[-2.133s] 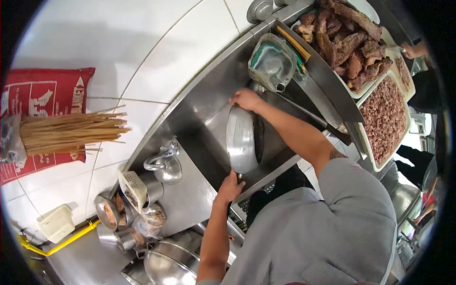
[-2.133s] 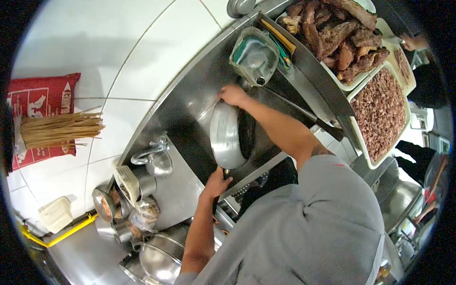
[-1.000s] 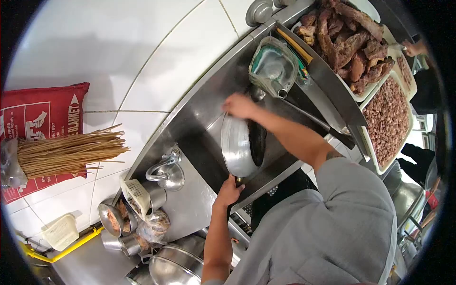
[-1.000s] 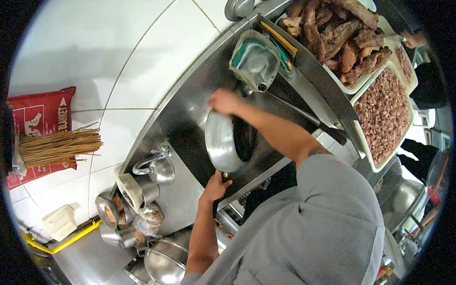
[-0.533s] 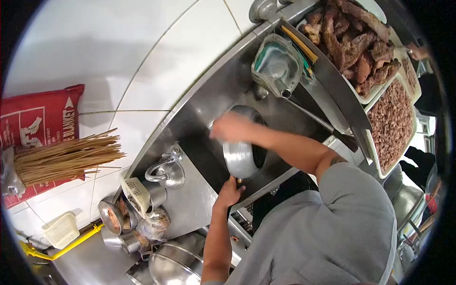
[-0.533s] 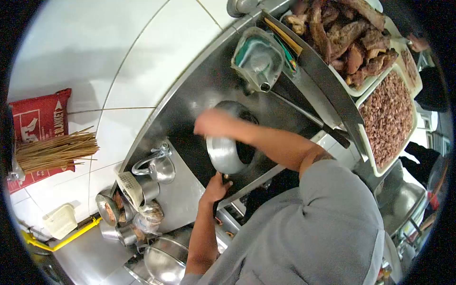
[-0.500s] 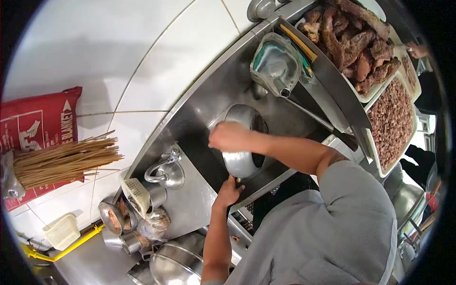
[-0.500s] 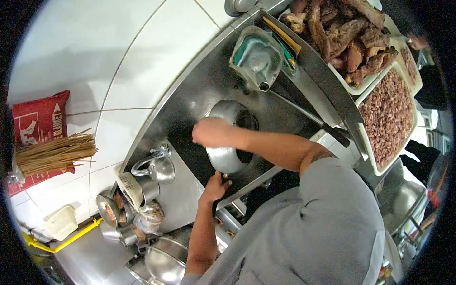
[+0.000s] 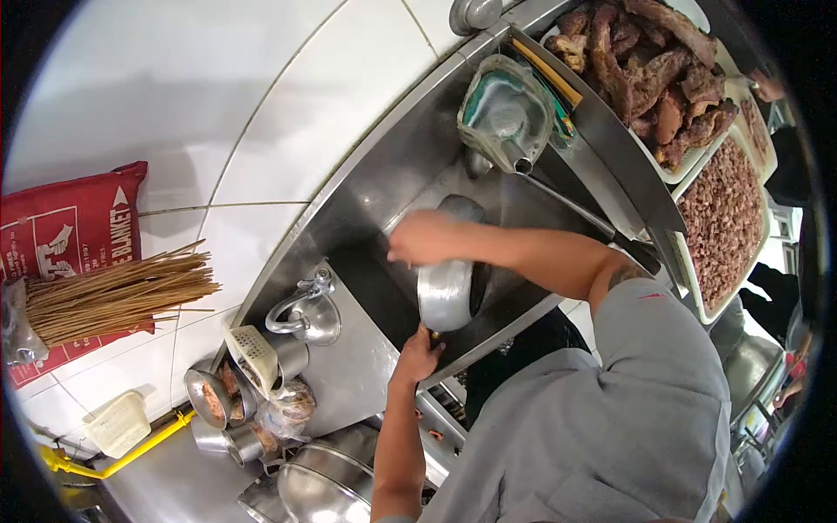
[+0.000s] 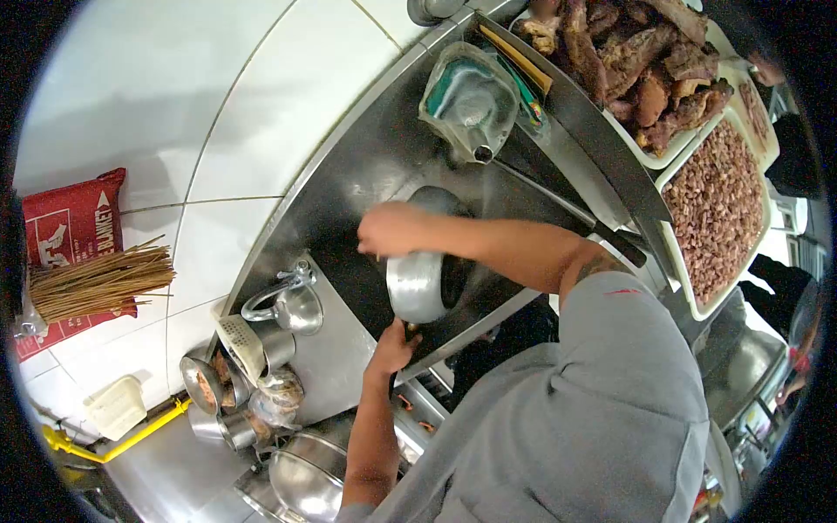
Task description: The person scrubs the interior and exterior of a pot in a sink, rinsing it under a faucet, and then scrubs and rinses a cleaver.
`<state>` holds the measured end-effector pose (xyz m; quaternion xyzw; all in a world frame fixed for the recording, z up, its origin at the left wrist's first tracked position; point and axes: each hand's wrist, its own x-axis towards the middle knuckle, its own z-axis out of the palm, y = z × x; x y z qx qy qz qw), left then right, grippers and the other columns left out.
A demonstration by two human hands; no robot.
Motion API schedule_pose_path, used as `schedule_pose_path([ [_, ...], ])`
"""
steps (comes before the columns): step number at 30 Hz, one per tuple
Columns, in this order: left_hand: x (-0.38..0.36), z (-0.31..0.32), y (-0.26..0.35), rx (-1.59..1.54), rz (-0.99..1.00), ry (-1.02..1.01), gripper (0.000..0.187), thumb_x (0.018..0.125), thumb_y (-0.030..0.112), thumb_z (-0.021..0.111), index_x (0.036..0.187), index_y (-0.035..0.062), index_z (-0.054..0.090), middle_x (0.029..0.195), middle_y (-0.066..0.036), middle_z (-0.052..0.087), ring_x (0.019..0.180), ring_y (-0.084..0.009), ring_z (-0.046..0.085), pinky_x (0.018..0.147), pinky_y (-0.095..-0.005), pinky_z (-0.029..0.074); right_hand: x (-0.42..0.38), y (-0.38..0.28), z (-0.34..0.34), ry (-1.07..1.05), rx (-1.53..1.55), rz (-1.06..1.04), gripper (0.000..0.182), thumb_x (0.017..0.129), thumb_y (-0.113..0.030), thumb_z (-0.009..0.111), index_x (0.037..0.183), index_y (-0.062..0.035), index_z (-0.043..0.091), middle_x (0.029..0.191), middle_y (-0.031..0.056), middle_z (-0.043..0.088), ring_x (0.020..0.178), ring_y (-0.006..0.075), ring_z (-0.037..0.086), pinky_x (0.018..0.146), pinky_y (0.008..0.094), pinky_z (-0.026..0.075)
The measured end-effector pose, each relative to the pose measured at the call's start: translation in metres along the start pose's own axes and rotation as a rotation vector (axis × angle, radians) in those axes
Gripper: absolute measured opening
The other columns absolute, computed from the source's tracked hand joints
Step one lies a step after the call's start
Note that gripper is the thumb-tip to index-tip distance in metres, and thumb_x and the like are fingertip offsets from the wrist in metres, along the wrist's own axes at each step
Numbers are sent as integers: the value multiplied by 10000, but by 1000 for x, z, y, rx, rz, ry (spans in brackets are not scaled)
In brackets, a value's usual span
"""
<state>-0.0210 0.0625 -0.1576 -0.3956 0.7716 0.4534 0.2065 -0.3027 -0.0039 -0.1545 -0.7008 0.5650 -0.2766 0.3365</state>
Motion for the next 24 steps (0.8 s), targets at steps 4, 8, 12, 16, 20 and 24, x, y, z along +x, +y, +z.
schedule_pose_path([
  [4, 0, 0, -8, -53, 46, 1, 674, 826, 101, 659, 1402, 84, 310, 1227, -278, 564, 1179, -452, 507, 969, -462, 432, 9, 135, 28, 149, 614, 559, 393, 882, -411, 617, 1020, -55, 711, 1030, 153, 686, 896, 243, 658, 791, 402, 509],
  [8, 0, 2, -7, -63, 47, 9, 659, 824, 104, 673, 1385, 48, 332, 1225, -265, 574, 1177, -439, 521, 969, -451, 434, 10, 112, 25, 206, 255, 325, 370, 877, -420, 618, 916, -63, 708, 965, 144, 678, 937, 288, 636, 825, 419, 493],
  [12, 7, -12, 18, -214, -69, -66, 656, 816, 94, 681, 1369, 35, 333, 1197, -258, 592, 1164, -443, 524, 949, -440, 431, -7, -19, 8, 53, -30, 49, 346, 897, -370, 568, 814, -60, 696, 853, 176, 661, 849, 379, 630, 774, 471, 504],
  [16, -4, -11, 6, -154, 29, 14, 649, 851, 57, 665, 1404, 84, 326, 734, -86, 582, 561, -174, 551, 513, -331, 472, 24, 90, 24, 230, 266, 201, 343, 894, -338, 559, 829, -36, 707, 807, 165, 682, 716, 298, 660, 701, 411, 515],
  [20, 3, -22, 38, -393, -179, -84, 703, 866, 29, 632, 1453, 105, 252, 620, -33, 497, 445, -118, 449, 408, -294, 397, 24, 50, 28, 337, 286, 294, 342, 884, -347, 589, 809, -26, 681, 771, 169, 665, 718, 311, 653, 690, 400, 507],
  [24, 1, -30, 43, -415, -200, -106, 719, 876, 12, 618, 1468, 114, 223, 662, -43, 514, 452, -124, 445, 416, -290, 406, 9, 0, 51, 467, 106, -230, 280, 887, -300, 572, 824, -62, 707, 833, 168, 675, 811, 342, 660, 771, 436, 519],
])
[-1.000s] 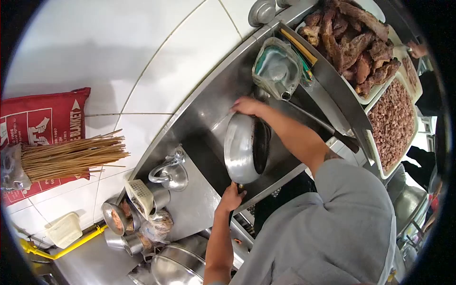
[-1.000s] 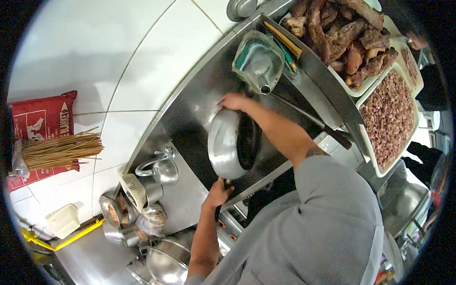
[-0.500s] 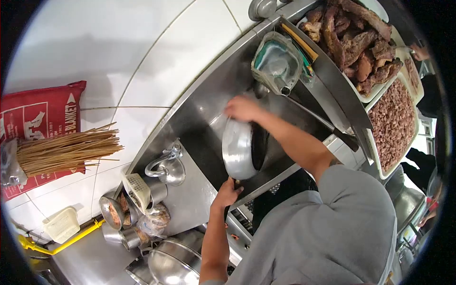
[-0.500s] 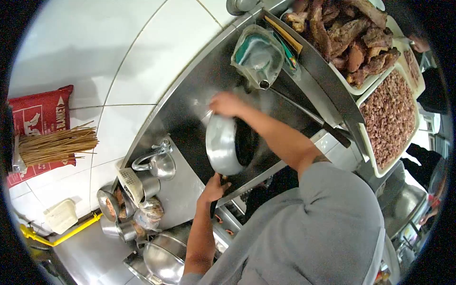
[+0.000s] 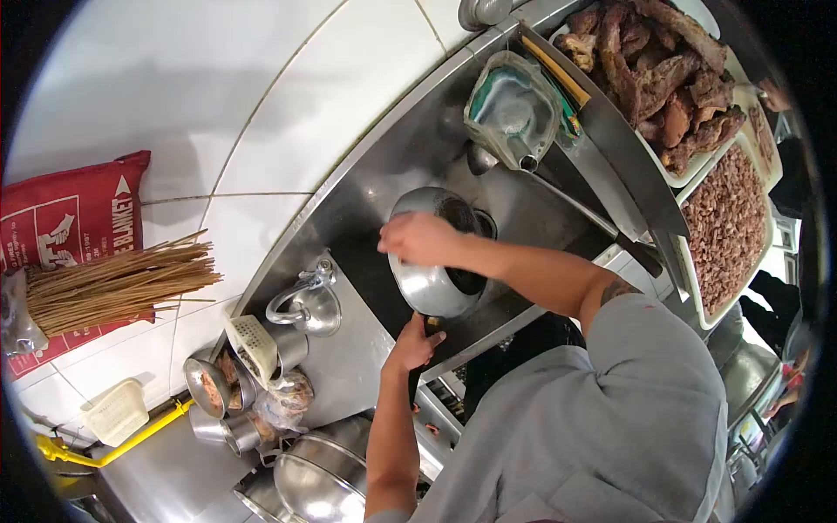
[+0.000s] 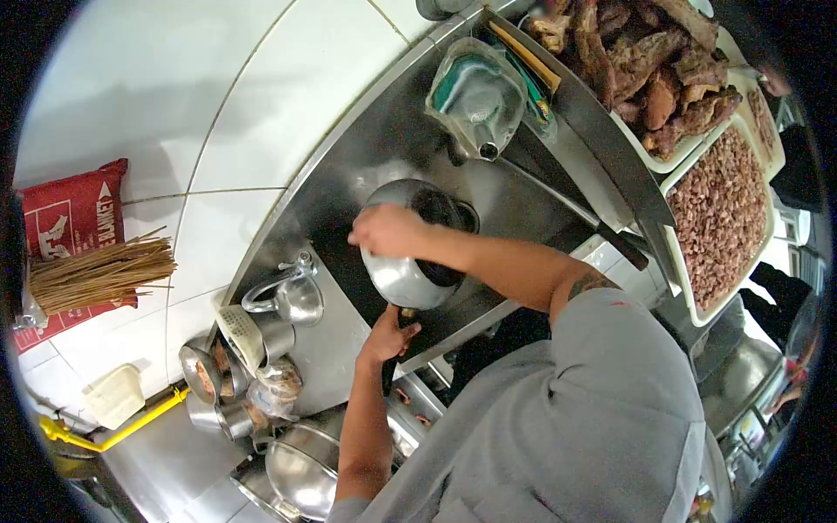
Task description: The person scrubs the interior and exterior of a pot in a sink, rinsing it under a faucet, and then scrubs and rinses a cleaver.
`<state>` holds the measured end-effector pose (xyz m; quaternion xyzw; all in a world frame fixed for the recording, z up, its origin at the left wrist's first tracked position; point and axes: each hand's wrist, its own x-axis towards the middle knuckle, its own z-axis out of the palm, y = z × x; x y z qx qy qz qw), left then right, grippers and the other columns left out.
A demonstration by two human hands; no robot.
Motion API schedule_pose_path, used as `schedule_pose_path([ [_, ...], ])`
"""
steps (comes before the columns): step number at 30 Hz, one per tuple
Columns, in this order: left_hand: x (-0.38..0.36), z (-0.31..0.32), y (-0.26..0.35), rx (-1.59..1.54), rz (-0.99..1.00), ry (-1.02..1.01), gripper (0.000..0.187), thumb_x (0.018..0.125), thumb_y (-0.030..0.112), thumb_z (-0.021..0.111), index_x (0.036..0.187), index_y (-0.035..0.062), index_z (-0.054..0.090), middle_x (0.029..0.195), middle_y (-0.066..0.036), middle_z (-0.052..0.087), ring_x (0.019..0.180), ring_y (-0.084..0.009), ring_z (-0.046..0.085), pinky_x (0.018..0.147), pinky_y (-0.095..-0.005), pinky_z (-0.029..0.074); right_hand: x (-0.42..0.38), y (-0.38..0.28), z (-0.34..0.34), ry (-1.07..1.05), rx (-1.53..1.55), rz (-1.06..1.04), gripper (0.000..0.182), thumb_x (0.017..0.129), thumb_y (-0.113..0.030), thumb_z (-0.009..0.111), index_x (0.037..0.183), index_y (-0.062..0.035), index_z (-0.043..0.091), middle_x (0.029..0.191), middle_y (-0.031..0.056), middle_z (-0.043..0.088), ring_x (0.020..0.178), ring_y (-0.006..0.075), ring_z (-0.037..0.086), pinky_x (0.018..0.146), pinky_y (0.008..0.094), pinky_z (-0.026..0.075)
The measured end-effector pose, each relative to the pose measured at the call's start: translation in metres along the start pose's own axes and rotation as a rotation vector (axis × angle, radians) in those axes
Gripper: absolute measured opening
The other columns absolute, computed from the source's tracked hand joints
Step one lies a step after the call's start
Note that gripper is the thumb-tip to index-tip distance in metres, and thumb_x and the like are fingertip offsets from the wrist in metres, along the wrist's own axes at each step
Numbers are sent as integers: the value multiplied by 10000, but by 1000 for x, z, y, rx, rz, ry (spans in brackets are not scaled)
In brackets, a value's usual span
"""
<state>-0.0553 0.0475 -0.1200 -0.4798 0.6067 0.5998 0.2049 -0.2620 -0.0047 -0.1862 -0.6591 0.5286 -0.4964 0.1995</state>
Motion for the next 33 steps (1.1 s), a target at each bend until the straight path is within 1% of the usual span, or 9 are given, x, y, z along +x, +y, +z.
schedule_pose_path([
  [4, 5, -2, 6, 36, -15, 7, 732, 871, 12, 626, 1470, 117, 219, 790, -79, 556, 466, -125, 451, 424, -290, 416, 7, 100, -16, 118, 247, 823, 274, 878, -287, 596, 841, -27, 674, 788, 143, 678, 743, 334, 657, 732, 405, 530],
  [8, 6, -5, 8, 38, -26, -25, 736, 868, 1, 623, 1468, 111, 212, 889, -85, 571, 494, -132, 480, 425, -297, 432, -5, -10, 1, 28, -8, 8, 280, 890, -286, 584, 787, -40, 670, 852, 162, 669, 835, 324, 650, 756, 403, 517],
  [11, 8, -5, 8, -49, -2, -27, 741, 864, 1, 622, 1466, 96, 200, 884, -95, 570, 480, -139, 489, 421, -299, 432, -3, 72, -3, 61, -183, 444, 301, 902, -290, 564, 785, -33, 667, 801, 164, 661, 780, 314, 656, 718, 398, 513],
  [13, 5, 6, -3, -83, 27, -8, 711, 860, 3, 621, 1447, 90, 231, 785, -86, 547, 467, -142, 486, 415, -305, 421, -13, 126, 0, 185, 250, 925, 333, 910, -318, 597, 817, -10, 685, 773, 177, 687, 668, 291, 657, 664, 364, 506],
  [15, 17, 5, 5, -123, 68, 12, 681, 855, 4, 620, 1428, 84, 262, 686, -78, 525, 453, -144, 483, 409, -312, 411, -2, 56, -12, 285, 275, 872, 312, 903, -279, 592, 790, 3, 665, 689, 140, 639, 646, 241, 638, 637, 382, 489],
  [19, 8, 3, 20, -20, 55, 23, 676, 850, 1, 619, 1420, 61, 262, 728, -87, 540, 459, -153, 497, 415, -317, 417, -6, -9, 5, 293, 4, -10, 356, 901, -317, 617, 705, -20, 634, 689, 171, 629, 643, 319, 623, 601, 408, 486],
  [23, 2, 4, 40, -52, 24, -17, 585, 848, 36, 639, 1338, -23, 325, 740, -98, 552, 477, -157, 528, 411, -314, 435, 16, 44, -4, 137, 96, 633, 383, 910, -337, 587, 701, -19, 624, 672, 179, 626, 630, 319, 629, 594, 414, 489],
  [27, 14, 13, 22, -61, 32, 26, 544, 843, 36, 642, 1292, -31, 343, 770, -129, 572, 491, -178, 555, 414, -338, 439, -24, -31, -6, 210, -134, -88, 198, 895, -219, 569, 812, -53, 637, 857, 169, 662, 917, 339, 649, 760, 465, 517],
  [33, 10, 22, 55, -39, 44, 57, 534, 805, 61, 655, 1212, -112, 355, 712, -186, 604, 452, -248, 589, 424, -375, 459, 13, 5, -31, -185, -111, 698, 232, 911, -212, 531, 862, -13, 640, 926, 202, 661, 846, 359, 643, 741, 452, 499],
])
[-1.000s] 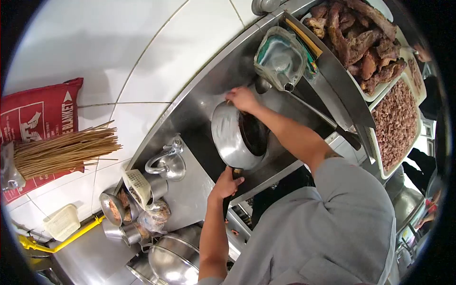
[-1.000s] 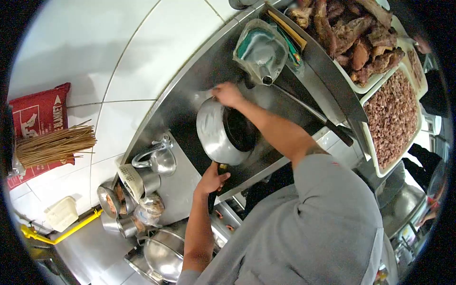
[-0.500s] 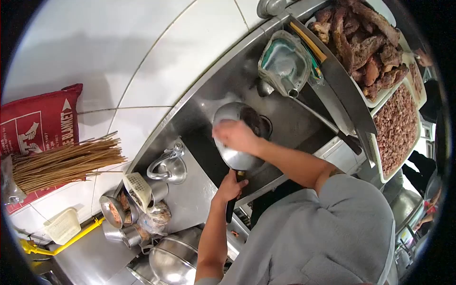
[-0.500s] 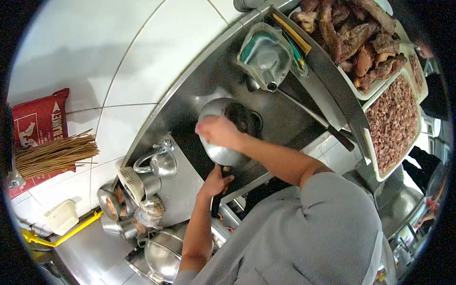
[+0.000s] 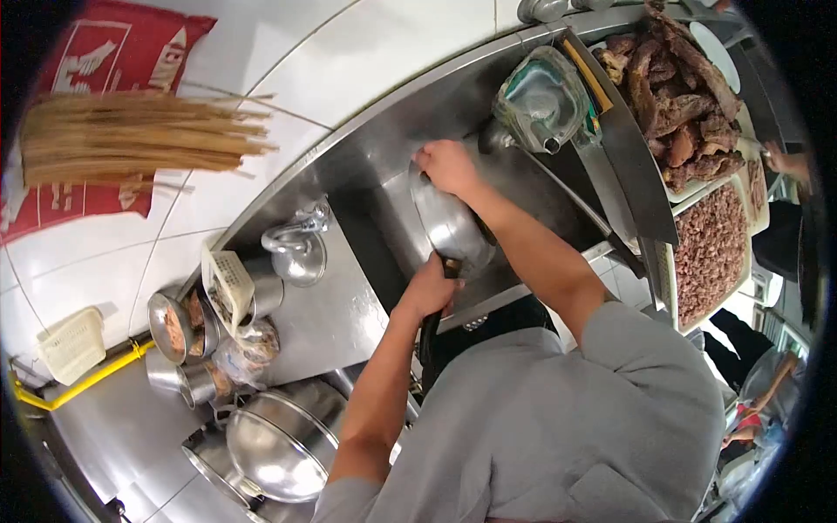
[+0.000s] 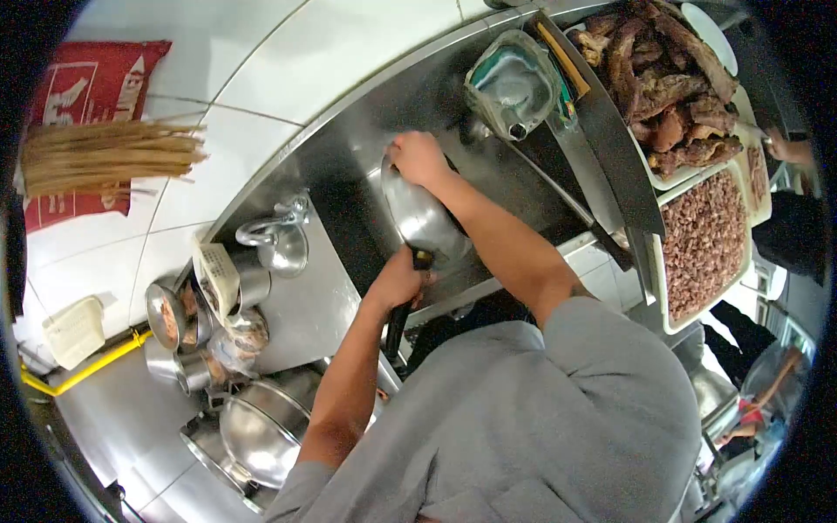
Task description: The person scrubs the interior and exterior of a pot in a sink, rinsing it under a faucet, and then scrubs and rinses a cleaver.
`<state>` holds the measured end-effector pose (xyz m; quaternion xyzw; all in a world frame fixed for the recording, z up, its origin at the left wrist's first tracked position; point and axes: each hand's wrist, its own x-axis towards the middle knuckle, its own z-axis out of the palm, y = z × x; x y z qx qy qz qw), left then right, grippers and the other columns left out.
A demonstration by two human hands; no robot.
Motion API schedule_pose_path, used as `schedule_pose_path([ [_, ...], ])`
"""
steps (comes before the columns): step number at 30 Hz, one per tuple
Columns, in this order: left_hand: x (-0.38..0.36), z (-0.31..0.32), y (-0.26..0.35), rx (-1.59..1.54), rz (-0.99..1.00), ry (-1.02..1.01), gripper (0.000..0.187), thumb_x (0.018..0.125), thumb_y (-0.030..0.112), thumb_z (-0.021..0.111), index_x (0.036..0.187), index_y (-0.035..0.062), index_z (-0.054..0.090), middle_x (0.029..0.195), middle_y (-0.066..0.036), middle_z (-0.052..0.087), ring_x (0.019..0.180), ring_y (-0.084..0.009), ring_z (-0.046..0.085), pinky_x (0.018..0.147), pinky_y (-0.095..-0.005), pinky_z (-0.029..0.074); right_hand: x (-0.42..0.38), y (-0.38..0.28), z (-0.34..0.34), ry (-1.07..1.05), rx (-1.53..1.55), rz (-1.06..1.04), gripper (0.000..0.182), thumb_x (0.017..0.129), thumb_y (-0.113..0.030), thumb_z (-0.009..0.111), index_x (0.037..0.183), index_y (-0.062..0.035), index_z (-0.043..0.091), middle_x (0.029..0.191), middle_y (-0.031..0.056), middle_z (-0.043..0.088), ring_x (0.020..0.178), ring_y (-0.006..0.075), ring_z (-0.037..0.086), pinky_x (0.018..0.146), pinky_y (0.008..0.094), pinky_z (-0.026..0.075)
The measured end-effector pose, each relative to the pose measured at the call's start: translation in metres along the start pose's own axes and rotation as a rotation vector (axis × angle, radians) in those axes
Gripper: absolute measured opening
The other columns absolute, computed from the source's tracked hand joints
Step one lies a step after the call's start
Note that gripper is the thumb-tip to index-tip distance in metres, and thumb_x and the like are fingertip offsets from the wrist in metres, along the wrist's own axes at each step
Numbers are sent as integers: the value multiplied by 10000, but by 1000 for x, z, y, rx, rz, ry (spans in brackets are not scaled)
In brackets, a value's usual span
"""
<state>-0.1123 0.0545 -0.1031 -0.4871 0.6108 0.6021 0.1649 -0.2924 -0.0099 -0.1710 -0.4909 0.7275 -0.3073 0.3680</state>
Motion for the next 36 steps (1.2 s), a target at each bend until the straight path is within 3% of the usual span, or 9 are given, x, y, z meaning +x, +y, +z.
schedule_pose_path([
  [6, 6, 5, 24, 63, -6, -85, 485, 782, 16, 651, 1197, -75, 418, 900, -215, 628, 499, -255, 611, 437, -382, 467, -91, 6, 20, 614, -133, -596, 220, 888, -182, 571, 908, 32, 616, 1133, 202, 639, 1042, 378, 606, 898, 409, 496],
  [11, 17, 20, 24, 130, -8, 63, 376, 766, 32, 598, 1071, -127, 446, 757, -226, 645, 565, -312, 656, 513, -408, 519, -25, 2, -21, 125, -125, 60, 123, 859, -89, 613, 792, 13, 628, 1076, 182, 657, 1030, 387, 622, 918, 430, 491],
  [14, 18, 14, 35, 10, 18, -44, 412, 747, 18, 599, 1095, -133, 439, 775, -226, 647, 576, -308, 661, 518, -406, 521, -71, 8, 0, 384, -40, -98, 172, 871, -106, 606, 744, 9, 624, 1029, 189, 660, 973, 381, 636, 860, 439, 509],
  [16, 23, 24, 33, 38, 109, -68, 447, 732, 17, 602, 1117, -142, 441, 764, -237, 646, 572, -320, 663, 521, -414, 522, -93, 25, 14, 835, -115, -619, 282, 905, -195, 562, 725, 15, 615, 999, 204, 654, 886, 394, 640, 769, 469, 532],
  [20, 29, 53, 30, 338, 158, 154, 444, 724, 3, 553, 1126, -159, 454, 793, -307, 645, 678, -412, 671, 600, -452, 531, -25, -1, -37, 235, -254, 38, 247, 893, -182, 604, 746, 15, 629, 1002, 188, 659, 960, 357, 644, 811, 445, 525],
  [24, 24, 46, 41, 275, 11, 42, 424, 748, 11, 533, 1136, -144, 463, 954, -361, 622, 759, -418, 673, 622, -456, 530, -55, 0, -26, 192, -194, -20, 248, 897, -199, 598, 757, 3, 629, 1010, 201, 654, 926, 368, 646, 781, 451, 530],
  [26, 24, 49, 34, 235, 160, 88, 449, 721, 61, 574, 1128, -106, 486, 922, -314, 647, 900, -432, 652, 786, -451, 517, -94, 19, 3, 737, -201, -672, 297, 913, -249, 561, 757, -4, 620, 971, 218, 646, 846, 383, 636, 697, 466, 514],
  [32, 14, 53, 15, 257, 90, 143, 511, 747, 70, 536, 1234, -60, 451, 942, -316, 643, 914, -447, 642, 760, -448, 522, -28, 9, -41, 273, -314, -32, 249, 912, -204, 546, 874, 12, 665, 1090, 208, 633, 998, 360, 619, 845, 443, 525],
  [36, 9, 47, 21, 61, 51, 25, 500, 742, 71, 536, 1223, -49, 469, 922, -311, 648, 912, -455, 640, 765, -451, 521, -102, 28, 5, 624, -232, -365, 234, 889, -185, 588, 807, 21, 662, 1071, 210, 625, 994, 356, 626, 849, 433, 527],
])
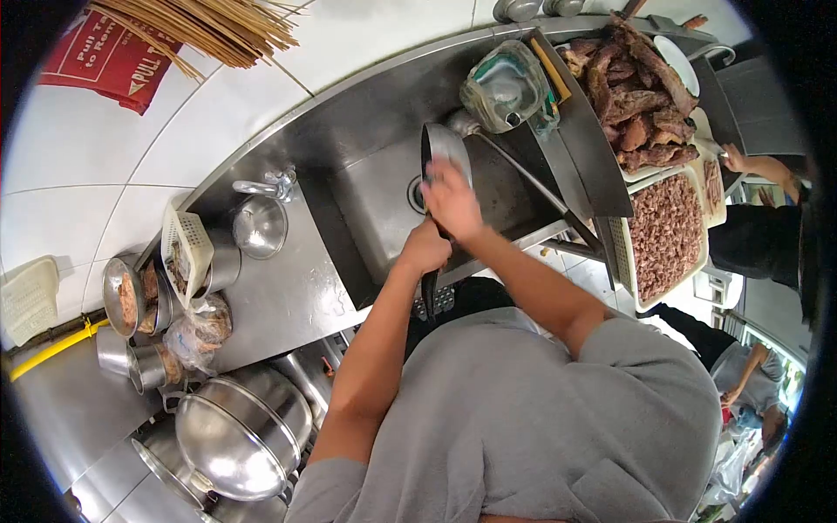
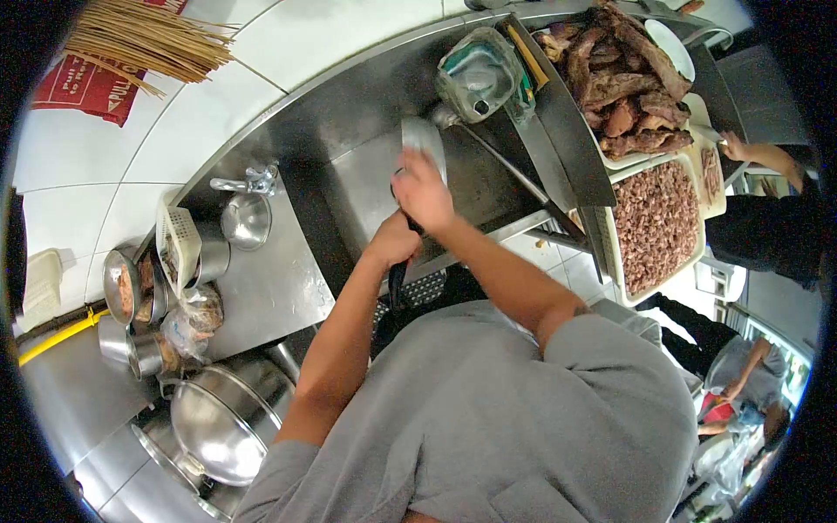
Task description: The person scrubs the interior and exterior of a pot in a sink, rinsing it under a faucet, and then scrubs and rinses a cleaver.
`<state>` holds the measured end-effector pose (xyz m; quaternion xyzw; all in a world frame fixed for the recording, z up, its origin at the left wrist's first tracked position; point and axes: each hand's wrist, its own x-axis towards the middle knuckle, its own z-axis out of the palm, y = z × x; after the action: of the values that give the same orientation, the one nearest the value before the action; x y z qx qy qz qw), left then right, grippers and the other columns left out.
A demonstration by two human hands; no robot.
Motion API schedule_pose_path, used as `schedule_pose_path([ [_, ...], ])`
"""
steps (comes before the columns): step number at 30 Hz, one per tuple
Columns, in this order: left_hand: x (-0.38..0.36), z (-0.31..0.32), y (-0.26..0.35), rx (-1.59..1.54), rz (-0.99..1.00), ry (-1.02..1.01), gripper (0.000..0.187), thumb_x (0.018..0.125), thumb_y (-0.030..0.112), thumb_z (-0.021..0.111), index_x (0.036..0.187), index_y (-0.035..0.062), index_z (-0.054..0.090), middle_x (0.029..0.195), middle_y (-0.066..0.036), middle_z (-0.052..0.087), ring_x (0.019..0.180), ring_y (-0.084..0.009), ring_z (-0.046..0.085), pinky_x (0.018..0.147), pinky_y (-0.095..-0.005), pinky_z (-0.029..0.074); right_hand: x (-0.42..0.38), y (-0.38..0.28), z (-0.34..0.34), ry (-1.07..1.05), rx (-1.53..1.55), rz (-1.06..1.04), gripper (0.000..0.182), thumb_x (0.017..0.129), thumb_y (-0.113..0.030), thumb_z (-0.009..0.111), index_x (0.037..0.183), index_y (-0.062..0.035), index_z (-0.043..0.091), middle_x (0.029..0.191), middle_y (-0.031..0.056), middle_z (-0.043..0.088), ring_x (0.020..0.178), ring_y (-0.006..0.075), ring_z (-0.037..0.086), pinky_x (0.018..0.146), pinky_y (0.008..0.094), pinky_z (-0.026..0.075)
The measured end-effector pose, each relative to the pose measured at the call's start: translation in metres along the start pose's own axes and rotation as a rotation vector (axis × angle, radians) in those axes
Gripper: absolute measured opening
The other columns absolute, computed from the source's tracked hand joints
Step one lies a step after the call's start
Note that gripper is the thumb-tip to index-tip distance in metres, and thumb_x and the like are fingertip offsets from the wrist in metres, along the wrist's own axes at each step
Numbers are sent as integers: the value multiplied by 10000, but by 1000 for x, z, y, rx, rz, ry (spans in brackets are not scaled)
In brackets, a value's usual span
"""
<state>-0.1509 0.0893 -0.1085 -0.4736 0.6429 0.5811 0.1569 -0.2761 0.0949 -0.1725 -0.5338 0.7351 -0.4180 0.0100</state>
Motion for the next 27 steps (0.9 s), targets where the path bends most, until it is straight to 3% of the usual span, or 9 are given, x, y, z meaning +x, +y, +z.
schedule_pose_path([
  [2, 20, 19, -25, 141, 193, 138, 554, 684, 35, 571, 1208, -99, 452, 896, -289, 653, 774, -375, 684, 654, -422, 538, -9, -1, -10, 139, -6, -246, 276, 900, -219, 591, 773, 18, 655, 997, 190, 641, 969, 338, 639, 834, 415, 524],
  [8, -2, 6, -1, 136, 65, 115, 481, 715, 49, 550, 1175, -74, 490, 961, -283, 653, 899, -410, 657, 754, -443, 524, 30, -7, 5, -113, 106, 205, 172, 853, -132, 623, 745, 2, 632, 1051, 220, 591, 972, 372, 614, 849, 409, 521],
  [12, 21, 24, -29, 192, 206, 170, 453, 762, 117, 545, 1163, -87, 493, 1023, -332, 623, 989, -414, 627, 814, -484, 490, -5, -9, -5, 153, 152, -214, 187, 848, -180, 601, 752, -28, 655, 1002, 185, 587, 1022, 375, 580, 837, 466, 502],
  [14, 22, 30, -38, 313, 121, 176, 460, 768, 111, 525, 1181, -87, 482, 1053, -334, 614, 1009, -432, 614, 829, -485, 490, 34, -4, -5, -200, -138, 155, 212, 846, -190, 581, 722, -29, 642, 929, 153, 598, 995, 373, 579, 827, 457, 499],
  [15, 17, 28, -35, 385, 120, 197, 467, 756, 97, 521, 1179, -94, 469, 1044, -335, 617, 1014, -450, 606, 864, -484, 482, 57, 23, 8, -153, -319, -130, 216, 848, -196, 562, 746, -25, 647, 856, 136, 602, 892, 361, 599, 772, 456, 507],
  [16, 10, 25, -33, 389, 115, 182, 467, 756, 97, 521, 1179, -94, 469, 1044, -335, 617, 1014, -450, 606, 864, -484, 482, 87, 50, 30, -404, -288, 58, 204, 832, -194, 581, 790, -5, 645, 828, 124, 610, 880, 350, 599, 777, 452, 506],
  [21, 14, 11, -32, 307, 133, 116, 574, 737, 90, 520, 1260, -119, 411, 1088, -355, 596, 1065, -465, 578, 924, -480, 456, -7, -4, 7, 14, 5, 61, 232, 848, -215, 595, 803, 2, 660, 832, 163, 635, 937, 360, 602, 806, 450, 506],
  [24, 18, 12, -39, 326, 123, 124, 602, 744, 97, 529, 1281, -134, 387, 1126, -374, 572, 1112, -463, 555, 954, -464, 442, 14, 7, 8, 102, 77, -225, 224, 854, -218, 584, 785, -21, 664, 829, 174, 631, 927, 366, 600, 810, 462, 503],
  [27, 12, 11, -42, 183, 25, 104, 522, 732, 83, 605, 1199, -90, 446, 984, -344, 619, 994, -432, 621, 832, -453, 504, 75, 50, 39, -275, -159, 60, 323, 891, -249, 592, 681, -4, 584, 833, 175, 590, 905, 352, 594, 746, 432, 503],
])
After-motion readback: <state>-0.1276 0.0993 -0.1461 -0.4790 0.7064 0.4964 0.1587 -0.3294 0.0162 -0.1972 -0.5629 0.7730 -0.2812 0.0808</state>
